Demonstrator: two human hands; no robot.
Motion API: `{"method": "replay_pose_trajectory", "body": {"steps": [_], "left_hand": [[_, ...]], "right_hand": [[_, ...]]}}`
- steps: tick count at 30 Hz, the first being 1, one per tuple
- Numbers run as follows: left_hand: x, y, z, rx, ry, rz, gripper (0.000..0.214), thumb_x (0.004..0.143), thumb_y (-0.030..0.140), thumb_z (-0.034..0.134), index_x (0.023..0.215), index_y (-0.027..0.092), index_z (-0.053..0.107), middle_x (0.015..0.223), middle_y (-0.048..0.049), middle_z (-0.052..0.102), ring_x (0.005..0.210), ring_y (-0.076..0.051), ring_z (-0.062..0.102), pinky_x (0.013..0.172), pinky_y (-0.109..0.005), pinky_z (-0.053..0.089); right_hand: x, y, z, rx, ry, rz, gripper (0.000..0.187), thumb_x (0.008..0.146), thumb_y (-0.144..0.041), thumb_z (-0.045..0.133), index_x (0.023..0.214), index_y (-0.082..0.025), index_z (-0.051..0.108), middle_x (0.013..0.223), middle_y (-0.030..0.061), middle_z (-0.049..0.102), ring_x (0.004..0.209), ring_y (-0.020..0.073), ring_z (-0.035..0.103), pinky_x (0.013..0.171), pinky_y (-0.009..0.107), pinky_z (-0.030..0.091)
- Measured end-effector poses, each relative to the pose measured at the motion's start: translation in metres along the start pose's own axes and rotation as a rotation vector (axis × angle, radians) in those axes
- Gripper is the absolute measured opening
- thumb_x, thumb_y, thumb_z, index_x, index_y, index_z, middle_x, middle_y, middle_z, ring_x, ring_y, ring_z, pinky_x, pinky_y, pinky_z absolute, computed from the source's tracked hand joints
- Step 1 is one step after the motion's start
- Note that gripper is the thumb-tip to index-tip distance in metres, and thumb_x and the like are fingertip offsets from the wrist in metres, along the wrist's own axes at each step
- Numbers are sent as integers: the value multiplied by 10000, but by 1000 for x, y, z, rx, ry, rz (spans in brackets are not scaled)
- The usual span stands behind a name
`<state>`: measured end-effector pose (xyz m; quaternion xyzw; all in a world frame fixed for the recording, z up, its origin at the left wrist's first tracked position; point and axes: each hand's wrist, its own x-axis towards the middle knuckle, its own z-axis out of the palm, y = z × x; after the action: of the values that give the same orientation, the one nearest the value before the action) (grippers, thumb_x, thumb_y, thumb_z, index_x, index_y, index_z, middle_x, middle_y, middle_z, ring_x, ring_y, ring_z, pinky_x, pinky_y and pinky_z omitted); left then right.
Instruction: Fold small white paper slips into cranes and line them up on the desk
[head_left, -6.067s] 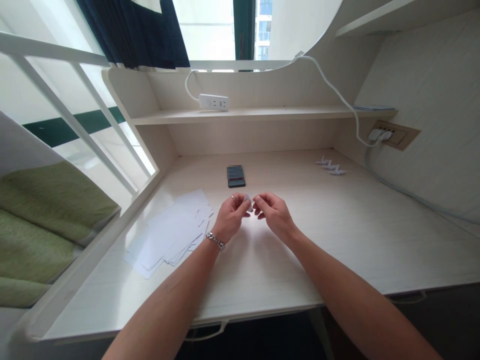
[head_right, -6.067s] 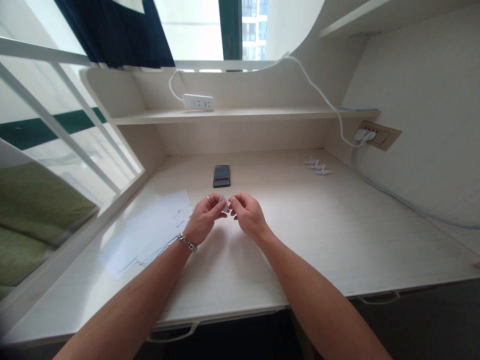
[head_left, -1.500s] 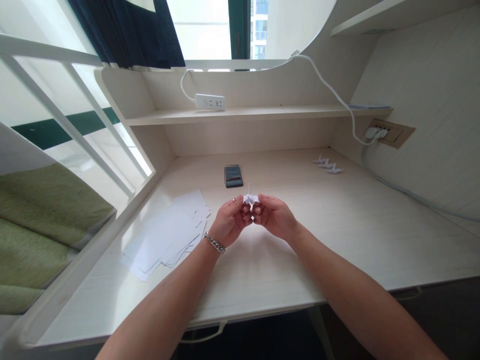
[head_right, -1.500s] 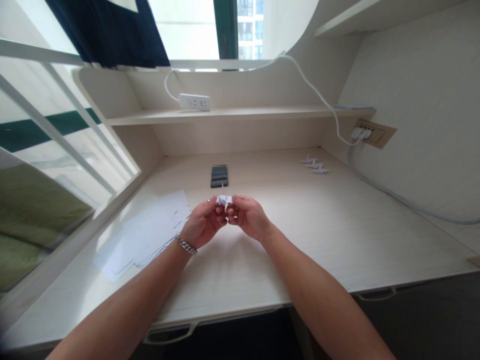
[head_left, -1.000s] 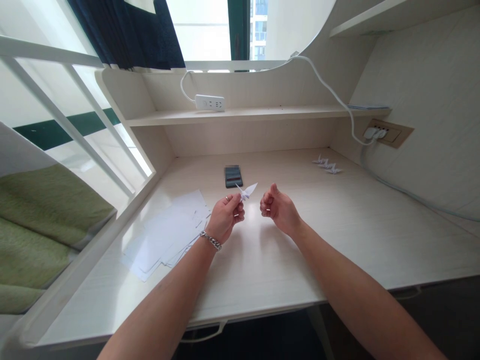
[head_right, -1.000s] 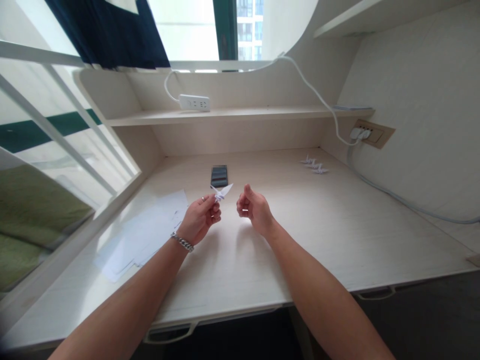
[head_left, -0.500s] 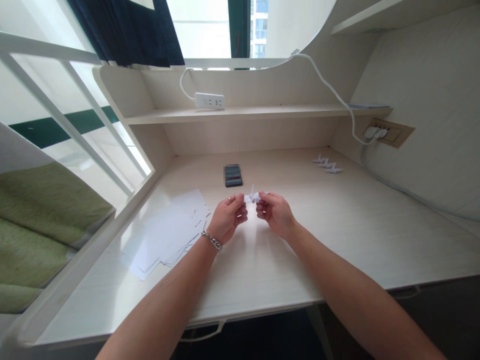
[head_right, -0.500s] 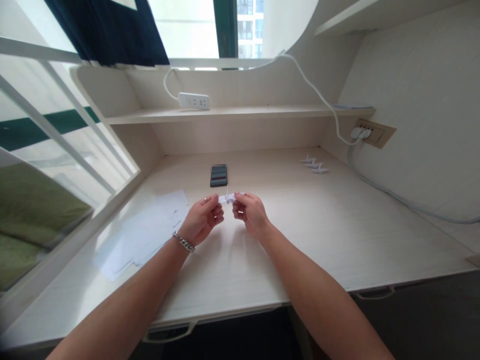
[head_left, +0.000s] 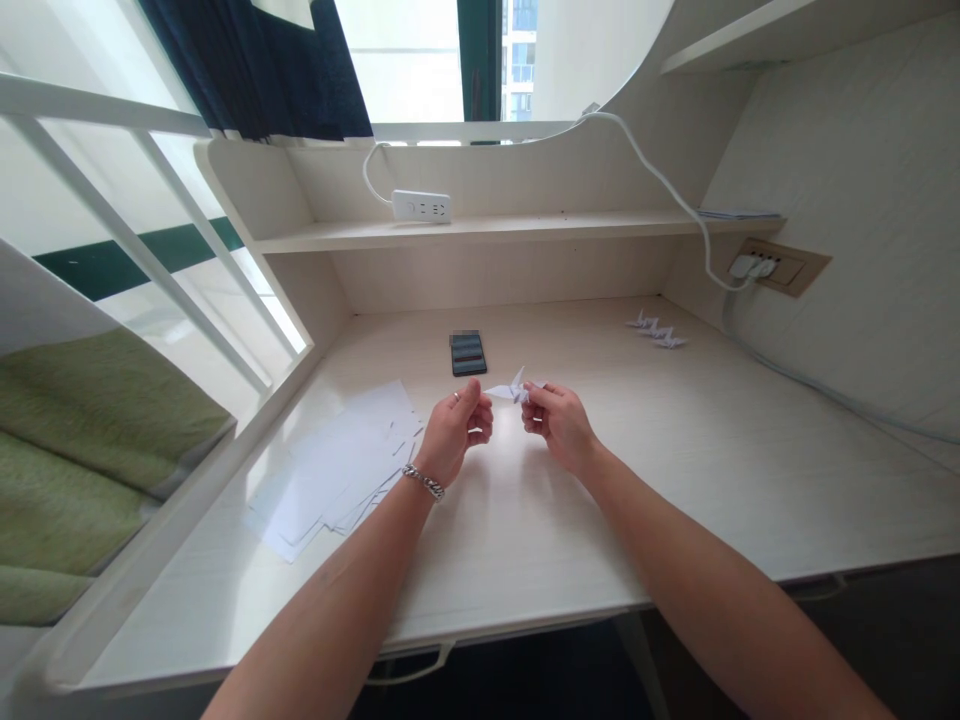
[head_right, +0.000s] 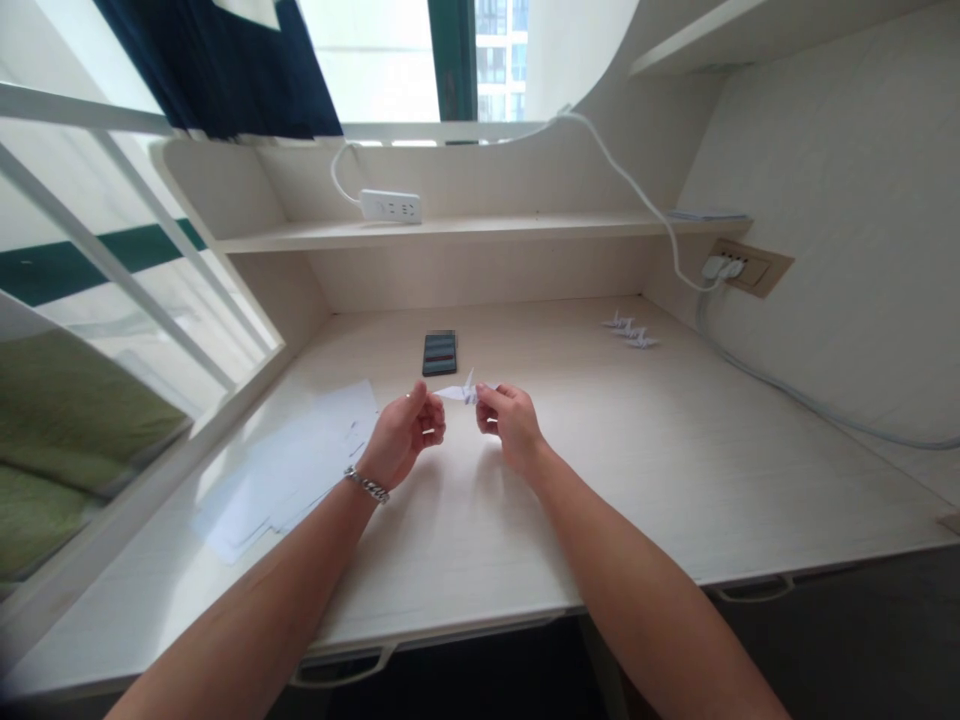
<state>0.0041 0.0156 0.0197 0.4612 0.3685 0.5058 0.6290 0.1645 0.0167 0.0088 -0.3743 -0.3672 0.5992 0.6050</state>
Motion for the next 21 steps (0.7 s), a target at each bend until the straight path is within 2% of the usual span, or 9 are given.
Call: {"method": "replay_pose_trajectory", "body": {"steps": [4, 8, 11, 13, 16, 21], "left_hand": [[-2, 1, 2, 1, 7, -4, 355, 702, 459, 746, 693, 157, 560, 637, 7, 549, 542, -95, 488, 516, -230, 378], [-2, 4, -2, -125, 0, -11, 268, 695, 343, 748, 694, 167, 545, 650, 21, 552, 560, -89, 498, 545, -225, 394], [0, 6, -6, -135, 48, 17, 251, 700, 335, 735, 691, 166, 549, 653, 21, 553, 560, -85, 496, 547, -222, 399], [1, 6, -7, -81, 74, 24, 288, 715, 393, 720, 676, 164, 549, 642, 16, 546, 545, -88, 489, 525, -225, 388], [1, 2, -4, 18, 50, 15, 364, 733, 495, 688, 674, 157, 565, 626, 3, 543, 528, -96, 482, 499, -230, 366], [0, -2, -1, 49, 48, 2, 294, 707, 383, 730, 674, 164, 536, 630, 5, 563, 537, -96, 491, 515, -230, 371]], "right_hand": [[-2, 2, 1, -44, -49, 13, 273, 692, -374, 735, 642, -181, 548, 566, -29, 492, 514, 94, 405, 481, 247, 301], [1, 0, -2, 27, -22, 50, 267, 673, -359, 744, 653, -185, 542, 578, -33, 499, 518, 90, 407, 482, 240, 299], [3, -2, -4, 50, 9, 41, 259, 653, -336, 750, 660, -185, 540, 580, -38, 493, 520, 85, 398, 476, 231, 288], [4, -2, -5, 18, 16, 29, 267, 654, -351, 751, 659, -184, 542, 579, -37, 493, 519, 85, 395, 475, 231, 288], [2, -1, -4, -63, 2, 14, 287, 671, -389, 747, 648, -182, 550, 568, -31, 498, 515, 90, 400, 477, 241, 299], [1, 1, -2, -59, -65, 65, 319, 704, -440, 729, 639, -183, 551, 586, -19, 524, 535, 101, 436, 492, 241, 333]]}}
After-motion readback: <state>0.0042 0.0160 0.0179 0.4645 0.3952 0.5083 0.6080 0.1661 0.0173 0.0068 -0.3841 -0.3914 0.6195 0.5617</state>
